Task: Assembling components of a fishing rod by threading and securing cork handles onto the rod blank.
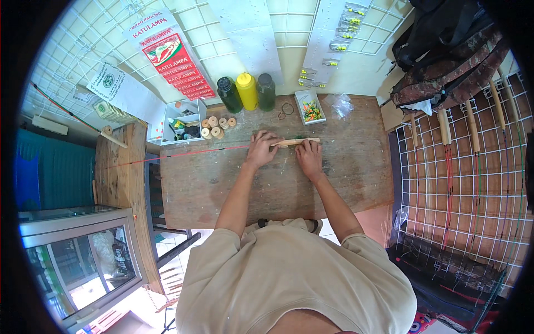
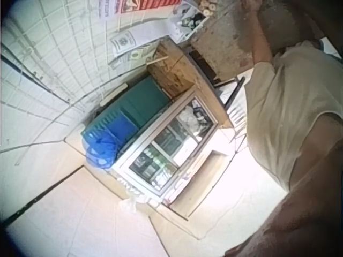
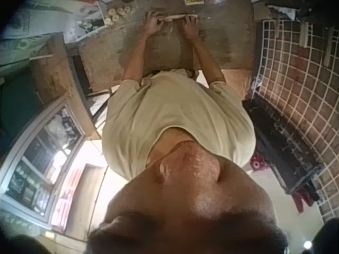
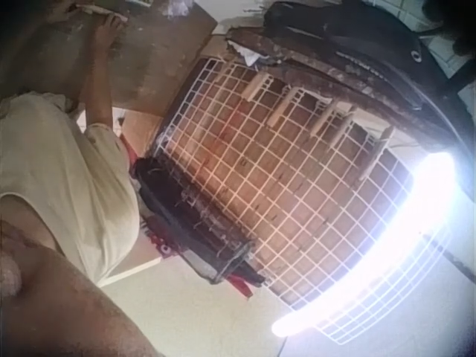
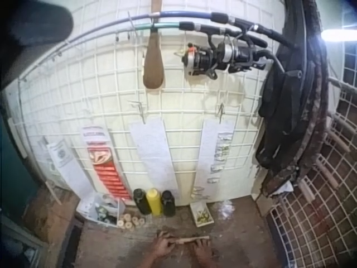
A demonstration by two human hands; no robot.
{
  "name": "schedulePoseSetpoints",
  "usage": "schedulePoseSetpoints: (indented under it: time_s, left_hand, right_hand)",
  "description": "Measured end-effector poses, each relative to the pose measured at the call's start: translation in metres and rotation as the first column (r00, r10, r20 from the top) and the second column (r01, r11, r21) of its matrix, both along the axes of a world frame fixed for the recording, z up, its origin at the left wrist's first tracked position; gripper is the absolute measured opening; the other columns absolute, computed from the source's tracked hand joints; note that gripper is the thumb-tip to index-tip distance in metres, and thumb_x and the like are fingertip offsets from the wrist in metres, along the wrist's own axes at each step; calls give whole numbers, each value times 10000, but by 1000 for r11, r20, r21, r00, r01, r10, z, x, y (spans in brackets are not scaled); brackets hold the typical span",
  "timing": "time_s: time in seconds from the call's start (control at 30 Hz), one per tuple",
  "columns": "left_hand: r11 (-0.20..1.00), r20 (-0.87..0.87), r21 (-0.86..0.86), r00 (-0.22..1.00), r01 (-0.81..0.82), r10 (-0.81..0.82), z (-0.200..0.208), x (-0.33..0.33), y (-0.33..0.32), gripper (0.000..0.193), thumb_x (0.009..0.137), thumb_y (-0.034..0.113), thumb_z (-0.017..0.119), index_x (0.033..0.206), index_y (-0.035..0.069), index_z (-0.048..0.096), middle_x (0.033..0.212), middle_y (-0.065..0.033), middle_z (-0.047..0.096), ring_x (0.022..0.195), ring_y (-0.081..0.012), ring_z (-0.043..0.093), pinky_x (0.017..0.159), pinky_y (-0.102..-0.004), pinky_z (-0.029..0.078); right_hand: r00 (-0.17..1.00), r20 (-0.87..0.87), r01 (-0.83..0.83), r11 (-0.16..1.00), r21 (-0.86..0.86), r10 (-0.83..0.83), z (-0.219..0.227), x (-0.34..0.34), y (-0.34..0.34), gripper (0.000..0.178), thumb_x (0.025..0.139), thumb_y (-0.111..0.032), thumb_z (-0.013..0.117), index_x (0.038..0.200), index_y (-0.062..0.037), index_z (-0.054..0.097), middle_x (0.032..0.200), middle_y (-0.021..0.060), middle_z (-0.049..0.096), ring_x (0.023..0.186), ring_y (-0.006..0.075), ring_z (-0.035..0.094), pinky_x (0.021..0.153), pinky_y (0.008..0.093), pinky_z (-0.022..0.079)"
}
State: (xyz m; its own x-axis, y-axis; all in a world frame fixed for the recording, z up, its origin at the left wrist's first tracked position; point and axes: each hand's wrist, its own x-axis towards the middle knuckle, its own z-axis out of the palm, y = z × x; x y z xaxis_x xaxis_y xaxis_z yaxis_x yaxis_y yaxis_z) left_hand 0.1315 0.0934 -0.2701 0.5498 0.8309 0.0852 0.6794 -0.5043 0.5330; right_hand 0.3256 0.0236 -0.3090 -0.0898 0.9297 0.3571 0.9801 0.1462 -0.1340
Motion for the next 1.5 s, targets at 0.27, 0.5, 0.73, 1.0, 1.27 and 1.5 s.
schedulePoseSetpoints:
  time_s: [0.27,0.5,0.73,1.0,1.27,1.5]
  left_hand:
    - [997,71,-70,997,-23,28,3,0,-1,335,808,183,651,1141,205,621,1131,41,623,1149,-236,465,957,-483,320]
    - [996,103,-79,994,-31,39,3,1,0,340,798,186,662,1136,180,622,1125,23,632,1149,-230,472,967,-469,323]
    - [996,95,-87,995,-17,25,5,1,-1,466,773,203,675,1217,175,535,1105,-1,635,1147,-232,474,964,-446,316]
    - [1000,132,-8,991,-1,3,-1,3,-1,465,764,198,696,1193,171,517,1109,0,629,1133,-229,482,929,-422,321]
    - [999,86,36,996,14,-17,-10,2,1,352,764,191,691,1092,200,565,1087,16,617,1115,-219,499,926,-426,321]
    - [998,98,60,995,10,-16,-7,3,-1,230,766,195,686,989,182,632,1059,13,634,1090,-223,511,915,-419,338]
  right_hand:
    - [945,-306,-114,993,13,113,36,-1,9,100,849,-121,560,930,-72,592,899,70,560,917,263,499,807,386,364]
    - [871,-442,-255,966,-38,212,46,-8,33,93,836,-81,569,925,-70,594,888,79,590,900,287,513,808,394,373]
    - [882,-443,-214,974,-70,162,42,-15,41,72,825,-85,594,893,-65,600,891,83,605,891,297,519,798,394,399]
    - [896,-421,-211,968,-133,138,39,-16,46,85,815,-106,604,895,-79,608,901,76,607,910,291,523,804,401,399]
    - [913,-383,-190,976,-104,137,36,-15,46,113,797,-104,614,909,-93,612,883,69,592,902,290,518,790,404,400]
    - [869,-452,-236,972,-17,203,38,-9,36,143,758,-81,642,899,-100,624,851,67,585,894,289,515,787,407,403]
